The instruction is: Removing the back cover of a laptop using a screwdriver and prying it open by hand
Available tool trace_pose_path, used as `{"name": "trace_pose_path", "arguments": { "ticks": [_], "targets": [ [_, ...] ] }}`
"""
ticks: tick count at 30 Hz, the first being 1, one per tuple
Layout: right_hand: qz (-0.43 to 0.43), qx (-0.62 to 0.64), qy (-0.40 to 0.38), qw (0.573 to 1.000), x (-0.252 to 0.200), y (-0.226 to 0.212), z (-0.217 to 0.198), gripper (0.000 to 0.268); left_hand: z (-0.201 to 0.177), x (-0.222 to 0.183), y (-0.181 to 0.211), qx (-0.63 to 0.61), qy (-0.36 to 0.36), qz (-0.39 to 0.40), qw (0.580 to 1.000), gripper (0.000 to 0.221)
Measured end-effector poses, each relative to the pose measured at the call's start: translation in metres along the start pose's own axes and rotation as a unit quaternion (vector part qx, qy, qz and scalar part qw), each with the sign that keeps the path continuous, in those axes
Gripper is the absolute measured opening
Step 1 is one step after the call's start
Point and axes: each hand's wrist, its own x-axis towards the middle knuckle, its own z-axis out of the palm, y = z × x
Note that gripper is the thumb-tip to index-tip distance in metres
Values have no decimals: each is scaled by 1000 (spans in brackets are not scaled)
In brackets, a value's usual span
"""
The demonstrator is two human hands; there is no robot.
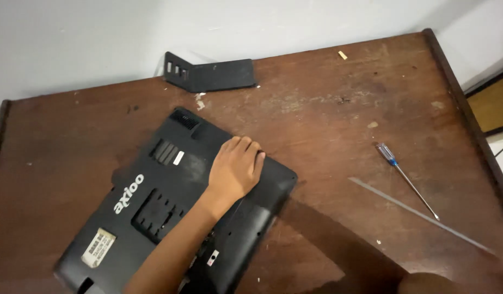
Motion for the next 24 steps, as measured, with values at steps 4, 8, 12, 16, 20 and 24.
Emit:
{"name": "trace_pose_path", "arguments": {
  "ticks": [4, 8, 12, 16, 20, 24],
  "targets": [
    [3, -13, 4, 1000, 10, 9, 93, 14, -25, -3, 7, -29, -16, 31, 999, 20],
    [-43, 27, -75, 996, 38, 46, 128, 30, -52, -16, 20, -89, -61, 50, 993, 16],
    [-22, -17, -96, 995, 43, 65, 125, 28, -59, -27, 19, -74, -76, 64, 992, 15],
    [51, 71, -69, 994, 44, 73, 135, 32, -60, -25, 18, -67, -78, 68, 992, 15],
    [94, 83, -79, 989, 39, 89, 130, 33, -57, -26, 16, -68, -95, 45, 992, 40],
    [94, 43, -100, 990, 41, 97, 128, 33, -56, -26, 15, -62, -112, 27, 991, 49]
  ]
}}
